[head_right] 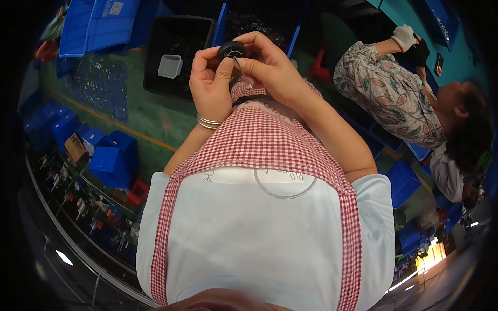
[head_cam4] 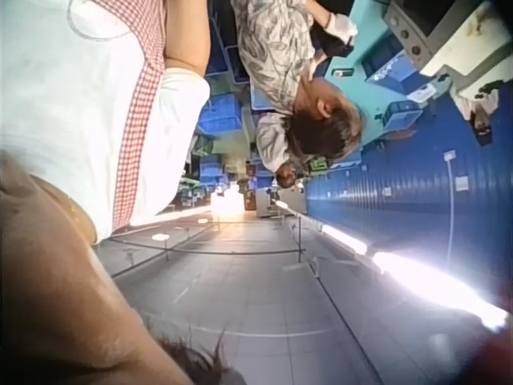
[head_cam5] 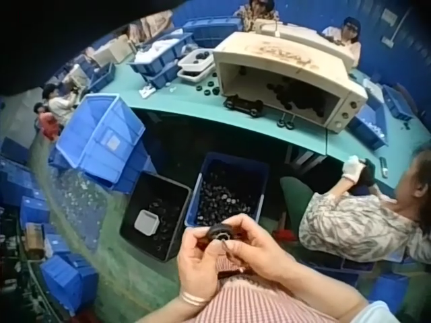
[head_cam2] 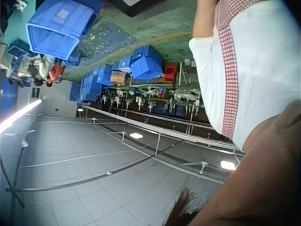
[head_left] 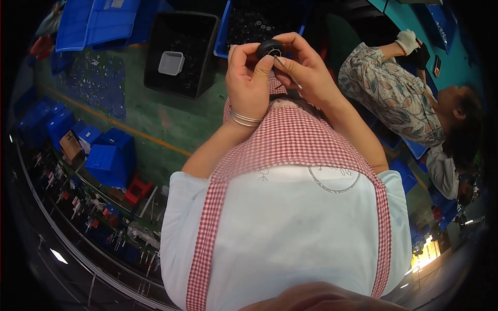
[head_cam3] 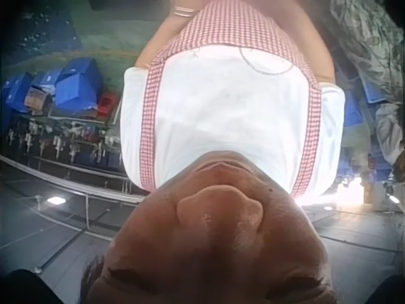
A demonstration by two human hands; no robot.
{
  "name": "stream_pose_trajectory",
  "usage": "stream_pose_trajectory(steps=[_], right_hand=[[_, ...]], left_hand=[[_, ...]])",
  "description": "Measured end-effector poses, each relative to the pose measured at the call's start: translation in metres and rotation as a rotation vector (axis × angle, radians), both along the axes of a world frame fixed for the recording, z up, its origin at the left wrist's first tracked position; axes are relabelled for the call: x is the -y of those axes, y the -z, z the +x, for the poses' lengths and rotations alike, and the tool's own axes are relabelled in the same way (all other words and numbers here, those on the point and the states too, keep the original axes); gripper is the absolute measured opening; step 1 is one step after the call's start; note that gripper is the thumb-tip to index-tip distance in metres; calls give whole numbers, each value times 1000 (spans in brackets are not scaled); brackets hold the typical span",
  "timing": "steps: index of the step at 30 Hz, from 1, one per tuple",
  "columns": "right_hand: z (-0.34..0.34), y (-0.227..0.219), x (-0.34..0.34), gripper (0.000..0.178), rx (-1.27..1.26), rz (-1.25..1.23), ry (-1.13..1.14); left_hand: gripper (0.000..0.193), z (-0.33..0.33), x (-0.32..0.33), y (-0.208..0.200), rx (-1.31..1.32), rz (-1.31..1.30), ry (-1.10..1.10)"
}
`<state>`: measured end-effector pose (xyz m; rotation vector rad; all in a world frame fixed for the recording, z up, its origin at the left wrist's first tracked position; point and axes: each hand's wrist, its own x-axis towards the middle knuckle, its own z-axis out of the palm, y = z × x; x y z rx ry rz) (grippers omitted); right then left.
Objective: The person assembles toy car parts by hand, joining plastic components and metallic pins at a factory workbench.
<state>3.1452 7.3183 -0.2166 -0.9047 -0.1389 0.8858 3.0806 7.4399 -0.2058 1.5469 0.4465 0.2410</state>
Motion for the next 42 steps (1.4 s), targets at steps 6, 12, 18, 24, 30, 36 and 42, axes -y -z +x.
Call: stream_pose_trajectory(steps=[6,12,18,24,30,36,42], right_hand=[[-21,7,-19,26,-16,-8,227],[-16,-7,-10,29,-7,-168,192],[-13,-6,6,29,245,-367,40],[-29,10,-2,21,565,-451,164],[-38,12,5,22,395,-422,204],[-29,10,23,33,873,-573,-93],[-40,5,23,46,882,-665,-148]], left_hand=[[18,1,3,17,67,387,-56],[18,3,2,13,39,-94,-55],[19,-10,-10,8,-97,66,107],[23,-22,3,12,-146,-29,11],[23,-24,7,13,-151,-487,-14],[21,-33,-7,13,-298,-831,105],[19,-36,-1,10,-337,-763,89]])
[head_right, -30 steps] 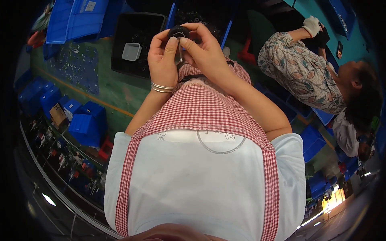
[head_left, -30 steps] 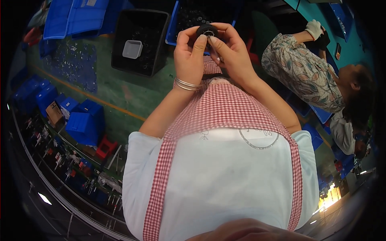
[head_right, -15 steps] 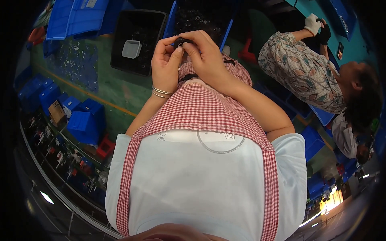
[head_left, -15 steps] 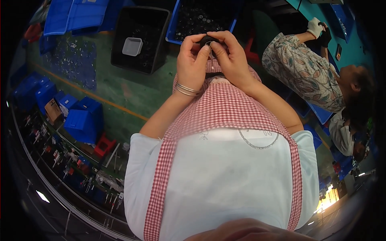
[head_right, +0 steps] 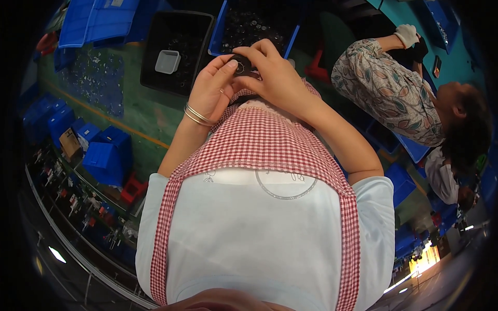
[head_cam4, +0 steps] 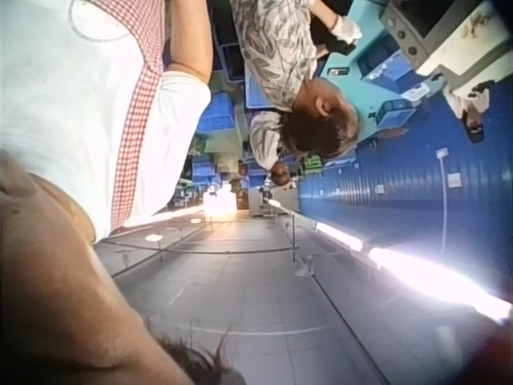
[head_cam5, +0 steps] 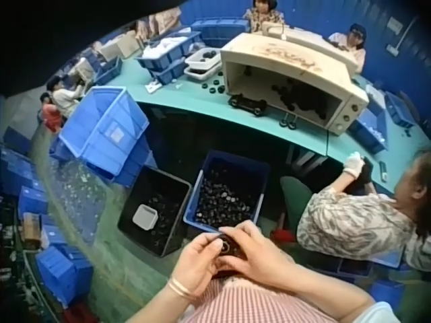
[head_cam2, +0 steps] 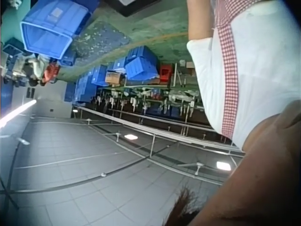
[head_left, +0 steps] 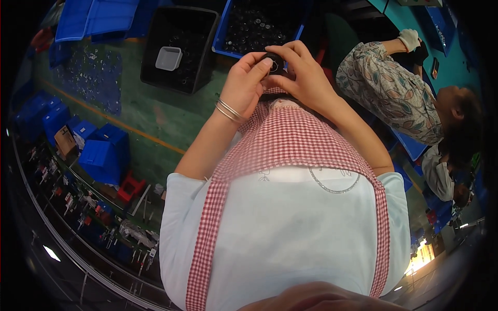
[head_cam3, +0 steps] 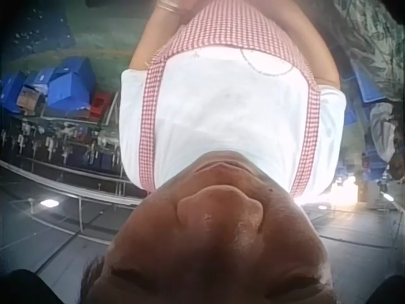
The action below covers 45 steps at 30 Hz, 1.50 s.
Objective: The person assembles toy car parts by hand, joining plastic components and metallic pins at a factory workbench.
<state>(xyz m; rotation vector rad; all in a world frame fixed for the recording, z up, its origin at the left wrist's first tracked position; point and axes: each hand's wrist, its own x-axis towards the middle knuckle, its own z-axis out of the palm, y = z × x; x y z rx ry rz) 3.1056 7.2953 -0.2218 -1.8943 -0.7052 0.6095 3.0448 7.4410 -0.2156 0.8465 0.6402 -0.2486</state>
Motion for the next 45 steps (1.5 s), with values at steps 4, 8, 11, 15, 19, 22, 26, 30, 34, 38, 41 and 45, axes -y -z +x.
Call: stream_pose_trajectory(steps=[4,8,11,15,19,22,26,30,34,38,41,45], right_hand=[[-4,2,-1,49,57,63,19],[-3,3,-1,48,-10,71,36],[0,5,1,47,-98,58,28],[-2,5,1,45,-37,135,110],[3,4,8,46,73,57,34],[10,-3,15,50,65,-20,-142],[0,1,10,45,135,60,12],[-2,4,7,44,113,68,92],[7,-1,13,44,146,-3,-1],[3,13,10,43,226,70,58],[-2,21,11,44,309,66,43],[-1,29,13,43,428,19,-12]], left_hand=[[20,-4,-4,1,-9,-40,51],[19,0,-2,0,-28,-92,36],[18,-1,1,1,-5,-49,3],[20,-3,14,3,43,-63,-117],[19,-3,7,5,-8,-128,-41],[20,2,-3,-1,-75,-162,68],[24,3,1,2,-56,-183,87],[26,4,1,3,-33,-184,56],[23,7,-2,-7,-66,-109,113],[25,4,8,6,-75,-156,-32],[25,-2,13,14,-104,-173,-108],[24,0,16,22,-158,-213,-153]])
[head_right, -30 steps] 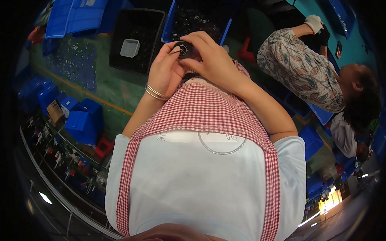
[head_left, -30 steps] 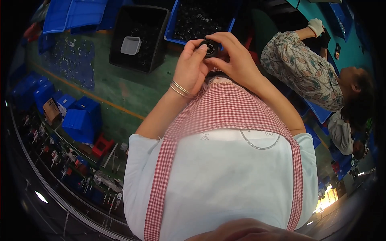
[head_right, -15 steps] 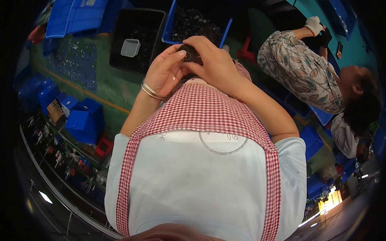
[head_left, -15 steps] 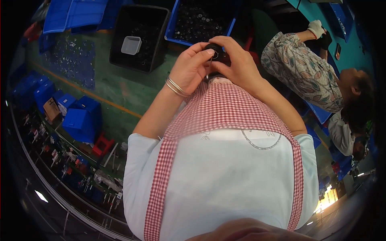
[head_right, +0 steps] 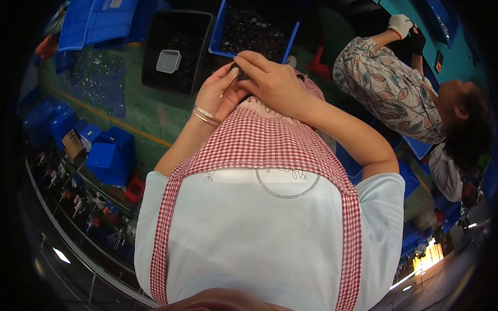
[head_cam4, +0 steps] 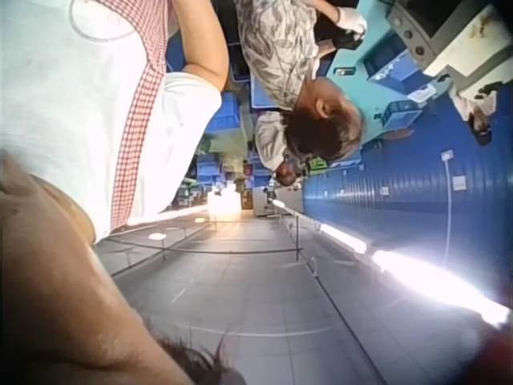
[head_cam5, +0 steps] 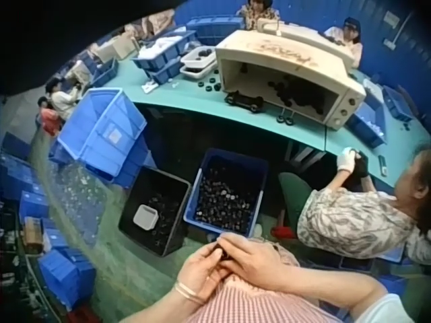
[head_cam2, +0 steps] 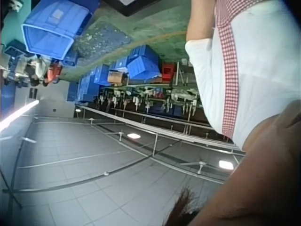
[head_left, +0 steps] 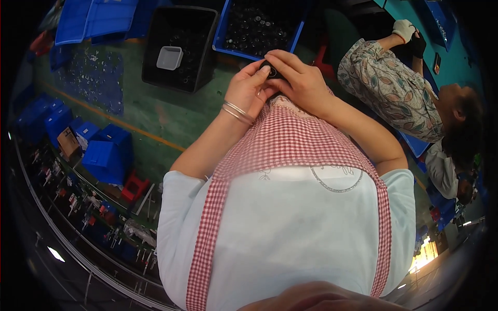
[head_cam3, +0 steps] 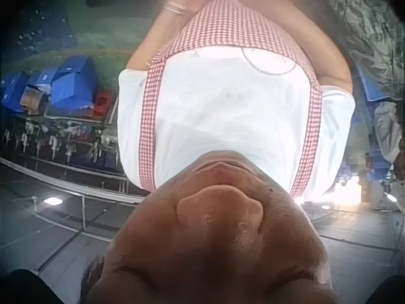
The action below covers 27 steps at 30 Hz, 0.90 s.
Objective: The person assembles toy car parts by hand, joining plastic components and metallic pins at a factory workbench.
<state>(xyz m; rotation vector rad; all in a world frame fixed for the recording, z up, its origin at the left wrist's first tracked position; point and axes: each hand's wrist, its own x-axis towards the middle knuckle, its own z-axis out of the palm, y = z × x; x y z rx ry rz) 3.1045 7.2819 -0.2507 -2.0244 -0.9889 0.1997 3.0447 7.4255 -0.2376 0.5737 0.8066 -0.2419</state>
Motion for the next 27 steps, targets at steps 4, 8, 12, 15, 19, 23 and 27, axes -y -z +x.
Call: stream_pose_trajectory(steps=[4,8,12,15,19,23,27], right_hand=[[5,-12,-4,39,-410,109,115],[2,-11,-4,41,-473,206,181],[6,-20,-3,39,-400,197,145],[12,-32,2,37,-236,116,149],[13,-45,8,22,-418,81,144],[4,-38,0,20,-148,-61,150],[-3,-38,-7,20,-408,-84,73]], left_hand=[[26,12,-3,-14,74,-44,74],[30,10,-3,-17,143,-162,39],[32,6,-8,-16,193,-136,82],[32,3,-12,-11,176,-84,86],[32,-3,-16,-7,204,159,157],[29,-1,-13,-12,199,665,239],[31,-1,-8,-19,496,1457,413]])
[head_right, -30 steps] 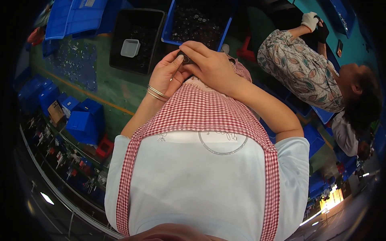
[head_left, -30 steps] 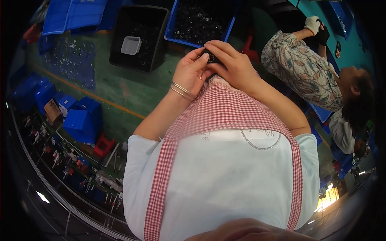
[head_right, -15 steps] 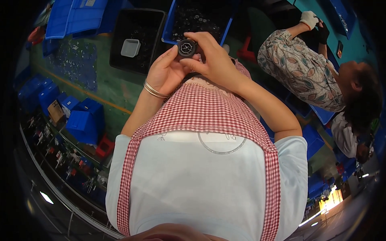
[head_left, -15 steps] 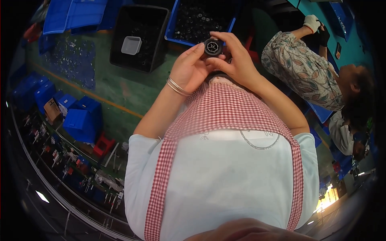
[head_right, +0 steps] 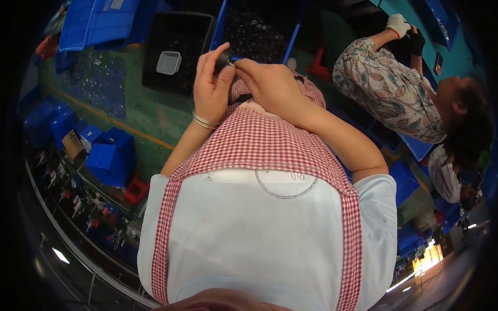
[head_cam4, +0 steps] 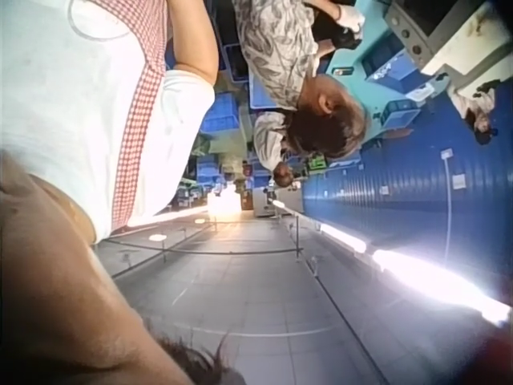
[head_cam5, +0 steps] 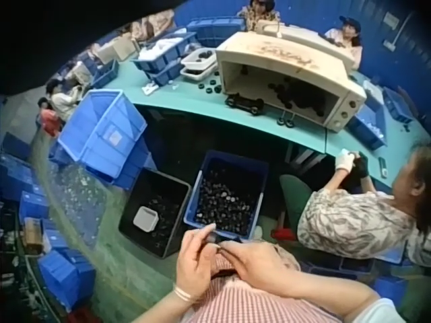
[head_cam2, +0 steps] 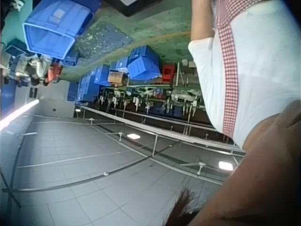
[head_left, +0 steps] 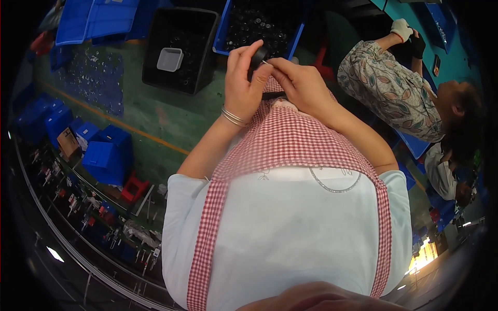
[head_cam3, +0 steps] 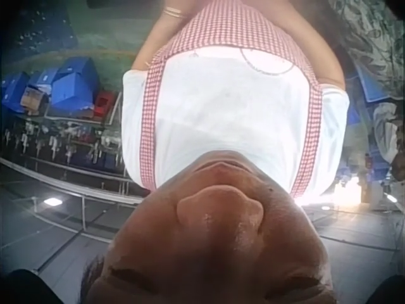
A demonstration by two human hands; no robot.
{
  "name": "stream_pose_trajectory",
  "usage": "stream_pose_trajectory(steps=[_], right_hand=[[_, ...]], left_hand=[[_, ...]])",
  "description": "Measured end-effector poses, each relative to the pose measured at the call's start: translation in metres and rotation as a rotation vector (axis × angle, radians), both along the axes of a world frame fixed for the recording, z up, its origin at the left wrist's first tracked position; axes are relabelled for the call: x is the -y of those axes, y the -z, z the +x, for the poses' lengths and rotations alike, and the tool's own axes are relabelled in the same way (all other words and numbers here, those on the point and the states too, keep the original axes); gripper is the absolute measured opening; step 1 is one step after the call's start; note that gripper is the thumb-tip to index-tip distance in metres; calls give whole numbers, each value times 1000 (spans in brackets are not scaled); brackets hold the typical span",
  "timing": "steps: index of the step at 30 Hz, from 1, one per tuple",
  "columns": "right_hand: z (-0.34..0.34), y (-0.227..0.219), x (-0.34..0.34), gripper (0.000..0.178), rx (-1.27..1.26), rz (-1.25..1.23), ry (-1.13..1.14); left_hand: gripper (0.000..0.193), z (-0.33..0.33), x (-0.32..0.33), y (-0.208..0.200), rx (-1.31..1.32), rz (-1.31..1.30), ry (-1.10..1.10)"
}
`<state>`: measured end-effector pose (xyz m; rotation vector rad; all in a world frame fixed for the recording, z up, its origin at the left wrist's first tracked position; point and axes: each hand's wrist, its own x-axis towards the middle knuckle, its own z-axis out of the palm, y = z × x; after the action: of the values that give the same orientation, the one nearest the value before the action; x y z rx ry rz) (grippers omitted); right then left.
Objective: The person assembles toy car parts by hand, joining plastic components and metallic pins at a factory workbench.
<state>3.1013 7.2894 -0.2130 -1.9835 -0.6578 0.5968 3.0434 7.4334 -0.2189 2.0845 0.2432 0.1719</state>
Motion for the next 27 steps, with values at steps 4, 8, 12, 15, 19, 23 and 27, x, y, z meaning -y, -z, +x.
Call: stream_pose_trajectory(steps=[4,8,12,15,19,23,27], right_hand=[[-7,-2,-10,19,-69,144,105],[-4,-2,-13,19,-70,163,74],[-4,6,-15,19,-162,192,70],[-9,16,-16,17,-196,257,77],[4,16,-12,17,-861,341,118],[21,3,-10,22,-1194,505,150],[17,-7,-13,26,-877,232,141]], left_hand=[[35,-2,-3,14,129,-62,-20],[37,1,-3,11,324,166,-20],[40,0,-3,4,199,261,11],[42,0,-5,6,219,369,51],[35,5,-7,9,83,96,14],[25,11,-6,9,-49,-577,-187],[24,10,-14,12,-116,-351,-241]])
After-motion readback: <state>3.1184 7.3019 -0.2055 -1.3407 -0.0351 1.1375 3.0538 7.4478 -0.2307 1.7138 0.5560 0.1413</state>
